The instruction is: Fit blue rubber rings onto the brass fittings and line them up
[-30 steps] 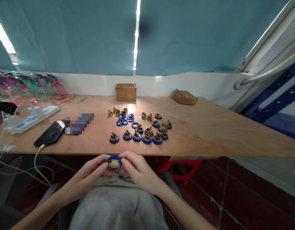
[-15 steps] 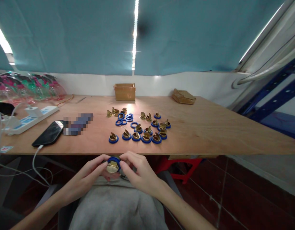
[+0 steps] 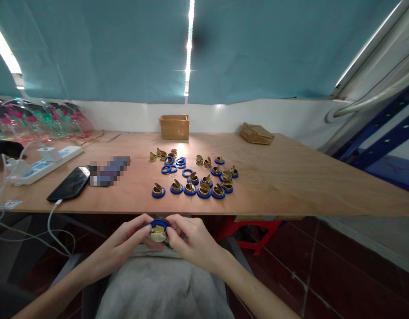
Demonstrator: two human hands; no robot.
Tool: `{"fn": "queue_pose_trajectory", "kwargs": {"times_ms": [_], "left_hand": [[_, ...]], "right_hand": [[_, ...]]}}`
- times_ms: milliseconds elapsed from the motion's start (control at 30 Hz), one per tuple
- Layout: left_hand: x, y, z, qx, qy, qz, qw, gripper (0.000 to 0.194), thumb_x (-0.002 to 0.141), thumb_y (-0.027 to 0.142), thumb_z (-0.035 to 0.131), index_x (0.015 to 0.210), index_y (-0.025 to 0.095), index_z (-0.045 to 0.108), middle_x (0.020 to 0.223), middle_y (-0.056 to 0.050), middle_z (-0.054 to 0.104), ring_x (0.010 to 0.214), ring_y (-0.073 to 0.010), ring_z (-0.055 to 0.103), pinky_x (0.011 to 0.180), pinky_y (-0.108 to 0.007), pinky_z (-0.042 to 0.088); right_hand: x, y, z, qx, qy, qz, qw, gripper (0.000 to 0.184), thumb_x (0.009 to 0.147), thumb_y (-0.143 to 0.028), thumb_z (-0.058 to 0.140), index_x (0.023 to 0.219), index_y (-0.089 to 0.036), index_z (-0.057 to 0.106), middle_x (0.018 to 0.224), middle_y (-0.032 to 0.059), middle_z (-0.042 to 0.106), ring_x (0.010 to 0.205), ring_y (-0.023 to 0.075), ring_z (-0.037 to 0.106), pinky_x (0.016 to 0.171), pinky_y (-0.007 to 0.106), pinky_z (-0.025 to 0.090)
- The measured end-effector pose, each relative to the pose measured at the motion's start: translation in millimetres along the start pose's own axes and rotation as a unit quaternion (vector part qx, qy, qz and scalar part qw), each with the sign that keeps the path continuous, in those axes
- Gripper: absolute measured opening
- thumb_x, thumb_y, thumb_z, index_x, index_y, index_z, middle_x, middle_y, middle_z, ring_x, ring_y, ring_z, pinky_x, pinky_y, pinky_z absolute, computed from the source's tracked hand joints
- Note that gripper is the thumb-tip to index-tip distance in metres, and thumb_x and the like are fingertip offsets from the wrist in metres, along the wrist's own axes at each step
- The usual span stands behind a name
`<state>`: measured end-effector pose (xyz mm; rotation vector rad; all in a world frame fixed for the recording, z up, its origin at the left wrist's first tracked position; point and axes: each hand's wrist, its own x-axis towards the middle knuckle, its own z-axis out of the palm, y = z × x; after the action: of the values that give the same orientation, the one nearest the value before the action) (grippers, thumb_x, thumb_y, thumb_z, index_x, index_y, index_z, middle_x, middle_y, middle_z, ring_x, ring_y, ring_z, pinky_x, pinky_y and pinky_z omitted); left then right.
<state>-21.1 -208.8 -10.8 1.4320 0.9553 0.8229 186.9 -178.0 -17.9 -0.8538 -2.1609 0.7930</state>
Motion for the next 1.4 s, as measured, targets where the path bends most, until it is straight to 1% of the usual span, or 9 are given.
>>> {"fn": "queue_pose_trajectory", "kwargs": {"times_ms": [133, 267, 433, 533, 700, 867, 1033, 1167, 1400], "left_hand": [[0, 2, -2.0, 0.074, -0.007, 0.02, 0.997, 0.027, 0.099, 0.036, 0.047, 0.088, 0.016, 0.062, 0.082, -0.002, 0.068, 0.081, -0.0177, 0.065, 0.073, -0.025, 0.049], [1, -2, -3.1, 0.085, -0.014, 0.025, 0.996, 0.028, 0.099, 0.035, 0.046, 0.089, 0.015, 0.063, 0.081, -0.002, 0.066, 0.079, -0.0178, 0.063, 0.071, -0.026, 0.048], [5, -9, -3.7, 0.033, -0.005, 0.035, 0.999, 0.022, 0.098, 0.034, 0.049, 0.1, 0.017, 0.062, 0.088, -0.003, 0.069, 0.081, -0.0185, 0.065, 0.075, -0.028, 0.051], [4, -12, -4.3, 0.01, -0.003, 0.029, 1.0, 0.022, 0.097, 0.037, 0.051, 0.097, 0.017, 0.061, 0.084, -0.003, 0.069, 0.077, -0.0188, 0.066, 0.072, -0.028, 0.052], [3, -13, -4.4, 0.01, 0.004, 0.019, 1.0, 0.024, 0.096, 0.039, 0.052, 0.09, 0.016, 0.059, 0.079, -0.003, 0.068, 0.072, -0.0183, 0.067, 0.068, -0.028, 0.053], [6, -16, -1.8, -0.034, 0.026, 0.024, 0.999, 0.027, 0.096, 0.042, 0.053, 0.095, 0.016, 0.06, 0.083, -0.004, 0.069, 0.074, -0.0183, 0.067, 0.072, -0.031, 0.055], [7, -11, -0.7, -0.089, -0.01, 0.003, 0.996, 0.023, 0.095, 0.037, 0.057, 0.105, 0.016, 0.059, 0.087, -0.005, 0.073, 0.08, -0.0196, 0.07, 0.079, -0.034, 0.054], [7, -11, -0.4, -0.135, -0.039, 0.018, 0.99, 0.025, 0.091, 0.029, 0.064, 0.111, 0.016, 0.057, 0.095, -0.007, 0.074, 0.087, -0.0204, 0.07, 0.084, -0.035, 0.052], [10, -21, 0.9, -0.155, -0.013, 0.011, 0.988, 0.029, 0.086, 0.031, 0.07, 0.107, 0.015, 0.058, 0.086, -0.007, 0.077, 0.081, -0.0208, 0.073, 0.08, -0.035, 0.054]], "right_hand": [[0, -1, 2, 0.0, -0.013, 0.018, 1.0, 0.02, 0.093, -0.018, 0.043, 0.088, -0.017, 0.062, 0.06, -0.0014, 0.064, 0.051, 0.0112, 0.058, 0.049, 0.02, 0.042], [0, 0, 4, -0.003, -0.007, 0.016, 1.0, 0.019, 0.091, -0.017, 0.045, 0.086, -0.018, 0.063, 0.059, -0.0019, 0.063, 0.049, 0.0107, 0.057, 0.048, 0.02, 0.041], [-2, 1, 4, 0.023, -0.009, 0.027, 0.999, 0.017, 0.092, -0.019, 0.046, 0.081, -0.018, 0.06, 0.057, -0.0024, 0.062, 0.05, 0.0107, 0.058, 0.049, 0.02, 0.044], [-2, 0, 4, 0.05, -0.036, 0.039, 0.997, 0.02, 0.094, -0.022, 0.043, 0.084, -0.017, 0.06, 0.062, 0.0, 0.064, 0.053, 0.0119, 0.061, 0.051, 0.021, 0.045], [-2, -2, 7, 0.13, -0.057, 0.07, 0.987, 0.022, 0.098, -0.027, 0.041, 0.105, -0.016, 0.06, 0.068, 0.0001, 0.064, 0.058, 0.013, 0.063, 0.052, 0.021, 0.047], [-1, 0, 7, 0.225, -0.087, 0.094, 0.966, 0.024, 0.096, -0.023, 0.042, 0.117, -0.019, 0.054, 0.076, -0.001, 0.063, 0.058, 0.0114, 0.061, 0.056, 0.023, 0.049], [-1, 9, 8, 0.242, -0.072, 0.107, 0.962, 0.026, 0.095, -0.021, 0.042, 0.118, -0.02, 0.054, 0.066, -0.0047, 0.054, 0.049, 0.0089, 0.05, 0.049, 0.019, 0.04], [-2, 13, 11, 0.284, -0.056, 0.128, 0.949, 0.027, 0.095, -0.023, 0.044, 0.119, -0.02, 0.054, 0.067, -0.0044, 0.054, 0.047, 0.0076, 0.046, 0.047, 0.018, 0.037], [-1, 8, 10, 0.274, -0.042, 0.134, 0.952, 0.026, 0.093, -0.026, 0.049, 0.117, -0.019, 0.058, 0.067, -0.0039, 0.056, 0.046, 0.0065, 0.044, 0.044, 0.017, 0.036]]}}
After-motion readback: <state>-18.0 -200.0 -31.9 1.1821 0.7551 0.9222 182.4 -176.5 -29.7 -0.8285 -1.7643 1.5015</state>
